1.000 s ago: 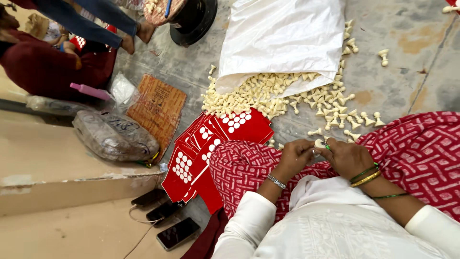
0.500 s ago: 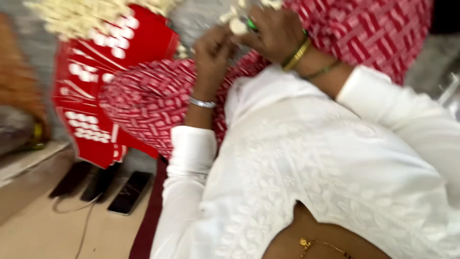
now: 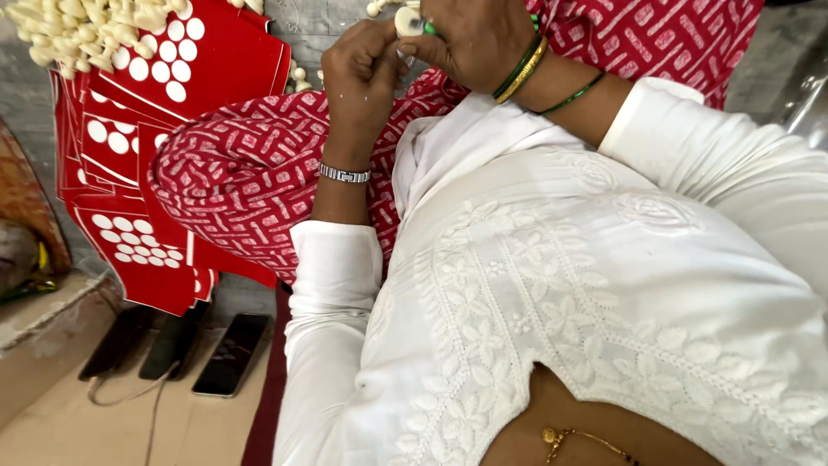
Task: The person sits on the floor and shapes small white clay pieces by hand, using a small green handheld tool to press and form each piece, then sets the finished piece on a round board or among the pile. They repeatedly pick up raw pieces from a sack and pile on the floor and work them one at a time.
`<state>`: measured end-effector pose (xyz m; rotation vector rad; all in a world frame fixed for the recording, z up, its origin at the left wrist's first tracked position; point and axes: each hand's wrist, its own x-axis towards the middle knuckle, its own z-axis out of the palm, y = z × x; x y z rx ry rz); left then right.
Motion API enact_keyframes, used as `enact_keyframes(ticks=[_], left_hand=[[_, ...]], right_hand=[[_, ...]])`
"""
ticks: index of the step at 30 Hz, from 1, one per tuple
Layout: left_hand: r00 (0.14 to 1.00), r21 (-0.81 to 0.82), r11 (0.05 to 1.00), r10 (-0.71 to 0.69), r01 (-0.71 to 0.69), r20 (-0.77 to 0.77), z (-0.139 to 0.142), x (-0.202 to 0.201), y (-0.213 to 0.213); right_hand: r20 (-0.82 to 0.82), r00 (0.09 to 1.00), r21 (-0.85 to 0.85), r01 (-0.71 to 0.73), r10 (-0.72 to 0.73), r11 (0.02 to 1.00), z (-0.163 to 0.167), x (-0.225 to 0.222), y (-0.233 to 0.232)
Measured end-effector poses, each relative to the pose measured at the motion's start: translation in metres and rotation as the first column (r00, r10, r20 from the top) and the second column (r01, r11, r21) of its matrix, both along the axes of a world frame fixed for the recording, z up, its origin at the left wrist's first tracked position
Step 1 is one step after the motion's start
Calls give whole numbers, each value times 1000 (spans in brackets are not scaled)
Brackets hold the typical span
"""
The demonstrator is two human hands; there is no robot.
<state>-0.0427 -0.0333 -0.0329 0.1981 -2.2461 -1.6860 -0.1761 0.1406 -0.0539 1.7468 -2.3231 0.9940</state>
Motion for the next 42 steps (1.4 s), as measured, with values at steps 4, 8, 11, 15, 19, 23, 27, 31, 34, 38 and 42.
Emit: enact_keyframes(ticks=[4, 8, 11, 15, 19, 23, 27, 31, 34, 38, 42], left_hand=[[998, 34, 999, 3, -5, 56, -2, -2, 2], [999, 26, 1000, 1, -2, 36, 1, -2, 1], [998, -1, 1000, 8, -8, 65, 1, -1, 1], [998, -11, 1000, 7, -7, 64, -1, 0, 1], [998, -59, 998, 2, 2, 67, -6, 0, 1], [997, -4, 1000, 7, -7, 73, -8, -1, 1], [998, 42, 999, 1, -4, 70, -4, -2, 3], [998, 39, 999, -12, 9, 68, -6, 0, 2], [999, 24, 999, -24, 23, 49, -19, 5, -2], [993, 168, 986, -15, -4, 114, -47, 5, 0], [922, 348, 893, 156, -285, 353, -66, -19, 14]], right_hand=[[-8, 1000, -40, 21, -22, 999, -2, 2, 4], [-70, 995, -72, 67, -72, 995, 0, 1, 1], [-93, 992, -37, 77, -80, 996, -1, 0, -1], [-93, 993, -33, 71, -74, 997, -5, 2, 2], [-79, 995, -28, 65, -67, 998, -6, 4, 4], [-47, 997, -4, 65, -65, 998, -2, 4, 3], [-47, 995, -47, 81, -84, 996, 4, 3, 3], [-113, 990, -52, 81, -87, 995, 0, 4, 4], [-52, 998, 21, 37, -35, 999, -8, 6, 5], [-27, 996, 25, 90, -89, 996, -12, 5, 7], [124, 990, -11, 66, -64, 998, -1, -5, 3]])
